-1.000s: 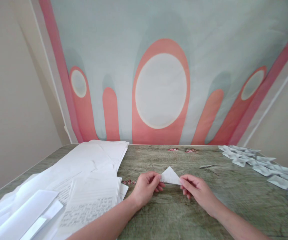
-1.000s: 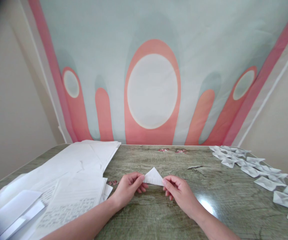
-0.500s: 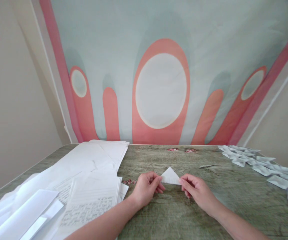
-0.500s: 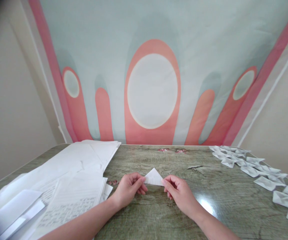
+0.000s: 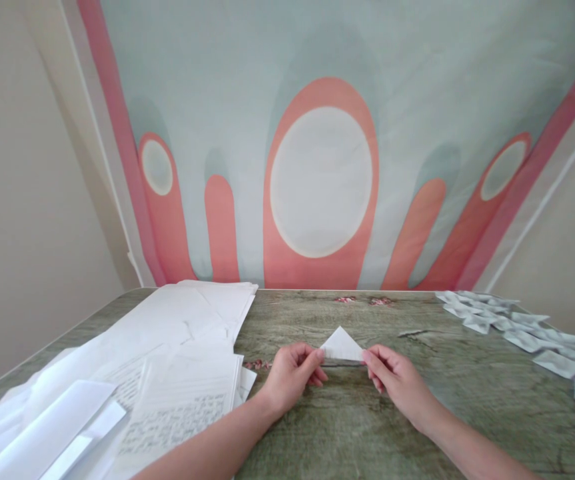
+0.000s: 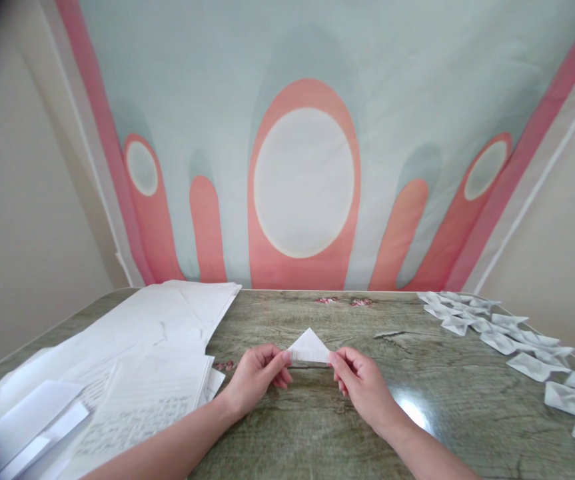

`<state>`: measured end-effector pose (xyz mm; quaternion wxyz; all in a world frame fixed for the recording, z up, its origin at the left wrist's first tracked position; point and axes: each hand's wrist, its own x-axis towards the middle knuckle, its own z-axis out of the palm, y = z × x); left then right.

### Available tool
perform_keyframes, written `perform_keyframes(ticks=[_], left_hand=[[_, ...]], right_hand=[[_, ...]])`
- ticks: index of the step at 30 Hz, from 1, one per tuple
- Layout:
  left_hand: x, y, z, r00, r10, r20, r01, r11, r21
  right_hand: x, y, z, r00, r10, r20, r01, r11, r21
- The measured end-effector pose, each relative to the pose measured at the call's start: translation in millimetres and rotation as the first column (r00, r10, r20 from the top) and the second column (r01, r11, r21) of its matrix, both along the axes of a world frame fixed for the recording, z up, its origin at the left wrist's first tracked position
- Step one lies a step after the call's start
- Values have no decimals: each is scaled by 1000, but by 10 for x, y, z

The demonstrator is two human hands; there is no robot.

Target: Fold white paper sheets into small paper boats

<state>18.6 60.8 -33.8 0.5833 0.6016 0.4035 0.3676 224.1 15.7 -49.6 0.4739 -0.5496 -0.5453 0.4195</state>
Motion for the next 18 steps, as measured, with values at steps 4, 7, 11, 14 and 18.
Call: perform_keyframes(ticks=[4, 7, 11, 14, 18], left_hand=[[-19, -14, 10, 1000, -15, 3, 15, 999, 32], [-34, -22, 24, 1000, -23, -6, 23, 999, 39], [-47, -17, 28, 999, -37, -20, 39, 996, 82], [-47, -16, 26, 999, -44, -28, 47, 993, 108], [-40, -46, 43, 998, 4, -57, 9, 972, 234]], right_hand=[[-5, -3, 31, 1000, -1, 13, 1, 1000, -10], [-5, -12, 39, 999, -7, 53, 8, 1000, -15], [5, -20, 15, 998, 2, 68, -1, 1000, -14], [9, -16, 7, 999, 10, 47, -9, 1000, -21], [2, -9, 22, 998, 28, 47, -27, 999, -23]])
